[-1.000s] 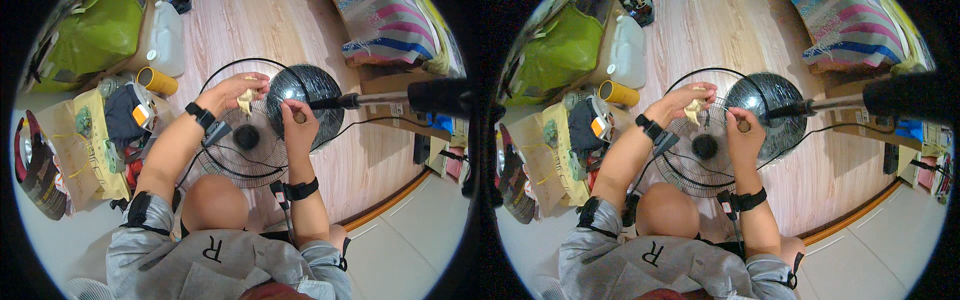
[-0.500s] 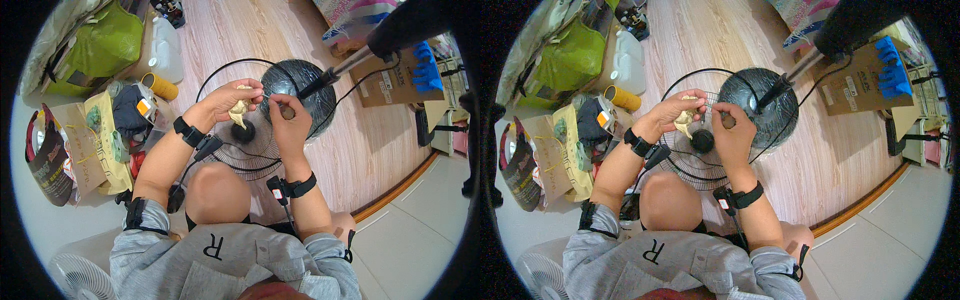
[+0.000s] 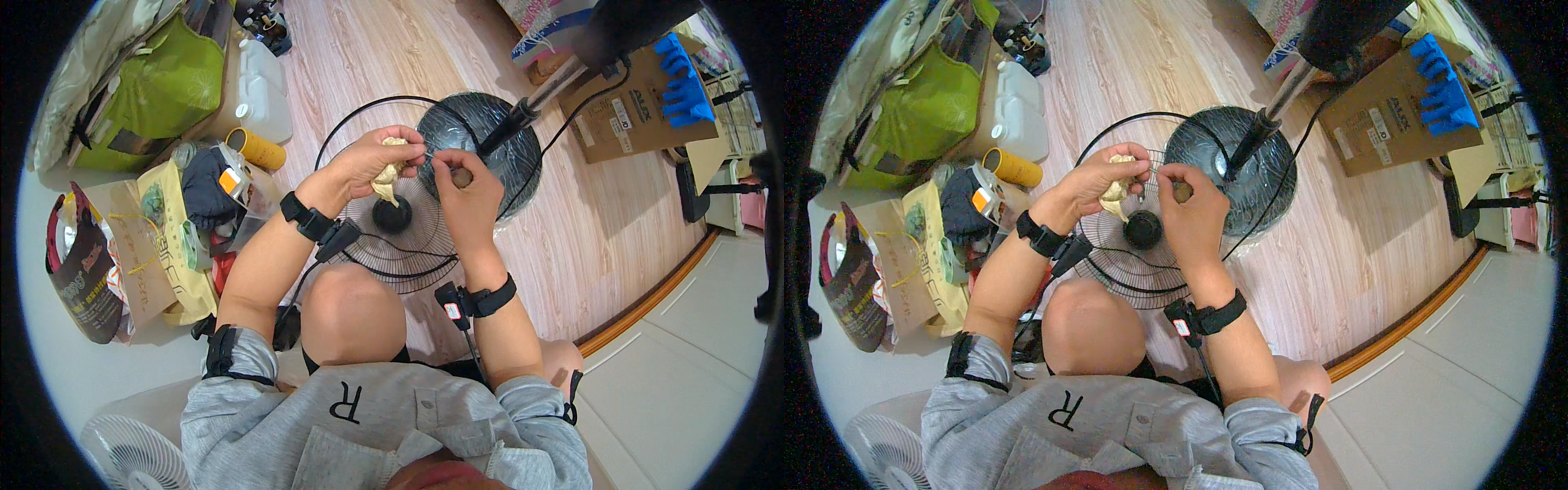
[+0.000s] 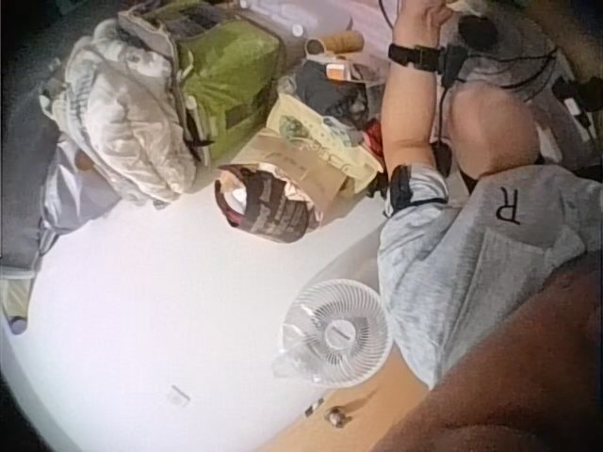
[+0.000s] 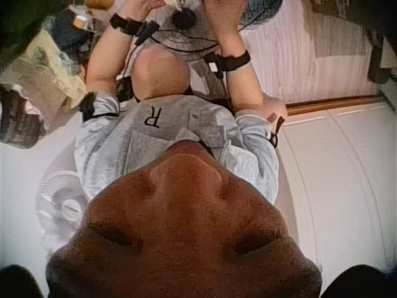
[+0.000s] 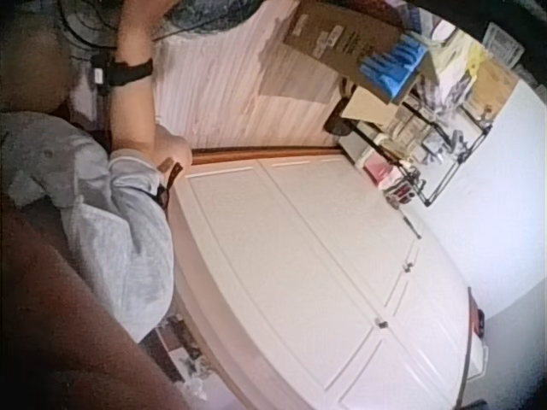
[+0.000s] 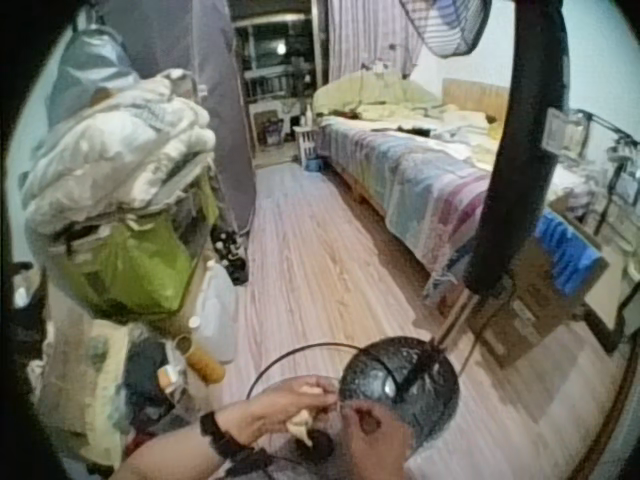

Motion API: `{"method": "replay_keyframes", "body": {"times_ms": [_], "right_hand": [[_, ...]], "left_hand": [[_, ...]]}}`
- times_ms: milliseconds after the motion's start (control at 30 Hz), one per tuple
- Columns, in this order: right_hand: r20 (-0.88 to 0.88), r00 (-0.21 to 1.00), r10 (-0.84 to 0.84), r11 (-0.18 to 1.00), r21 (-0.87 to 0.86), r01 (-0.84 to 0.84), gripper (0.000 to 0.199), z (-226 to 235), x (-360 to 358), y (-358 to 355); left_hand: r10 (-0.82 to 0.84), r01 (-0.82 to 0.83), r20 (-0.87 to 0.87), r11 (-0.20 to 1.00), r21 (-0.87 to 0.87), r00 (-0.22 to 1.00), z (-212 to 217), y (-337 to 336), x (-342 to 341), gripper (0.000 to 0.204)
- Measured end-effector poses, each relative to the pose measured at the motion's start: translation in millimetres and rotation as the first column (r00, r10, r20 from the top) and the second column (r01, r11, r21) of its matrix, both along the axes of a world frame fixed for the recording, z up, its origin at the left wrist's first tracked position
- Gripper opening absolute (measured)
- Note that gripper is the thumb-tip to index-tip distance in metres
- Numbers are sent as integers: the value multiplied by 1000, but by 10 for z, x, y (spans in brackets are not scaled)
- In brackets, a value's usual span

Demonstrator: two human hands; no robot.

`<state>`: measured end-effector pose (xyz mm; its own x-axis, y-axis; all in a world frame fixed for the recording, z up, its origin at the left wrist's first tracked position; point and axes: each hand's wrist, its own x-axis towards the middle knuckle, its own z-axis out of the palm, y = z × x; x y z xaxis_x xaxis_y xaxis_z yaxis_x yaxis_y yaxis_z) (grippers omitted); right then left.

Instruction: The person assembles a standing fan by attaching the fan head to the pole and securing it with a screwdriver. They then wipe the fan blades with a cloth.

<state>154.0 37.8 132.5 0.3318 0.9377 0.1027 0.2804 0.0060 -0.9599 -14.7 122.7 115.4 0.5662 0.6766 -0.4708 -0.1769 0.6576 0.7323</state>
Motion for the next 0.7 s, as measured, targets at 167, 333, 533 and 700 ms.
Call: {"method": "replay_keyframes", "body": {"times_ms": [167, 333, 533, 700], "right_hand": [[-35, 999, -1, 999, -32, -1, 11, -77, -3, 35], [-120, 992, -24, 996, -92, 13, 18, -165, 13, 72], [-43, 997, 57, 986, -152, -63, 20, -184, 42, 71], [-80, 996, 45, 998, -29, -47, 19, -217, -22, 42]], "left_hand": [[6, 2, -95, 997, 84, 995, 28, -17, 7, 20], [-29, 46, -129, 991, 127, 991, 21, -65, 23, 15], [22, -17, -108, 999, 51, 994, -24, -65, -12, 14], [65, -67, -56, 998, -22, 996, -61, -33, -29, 13]]}}
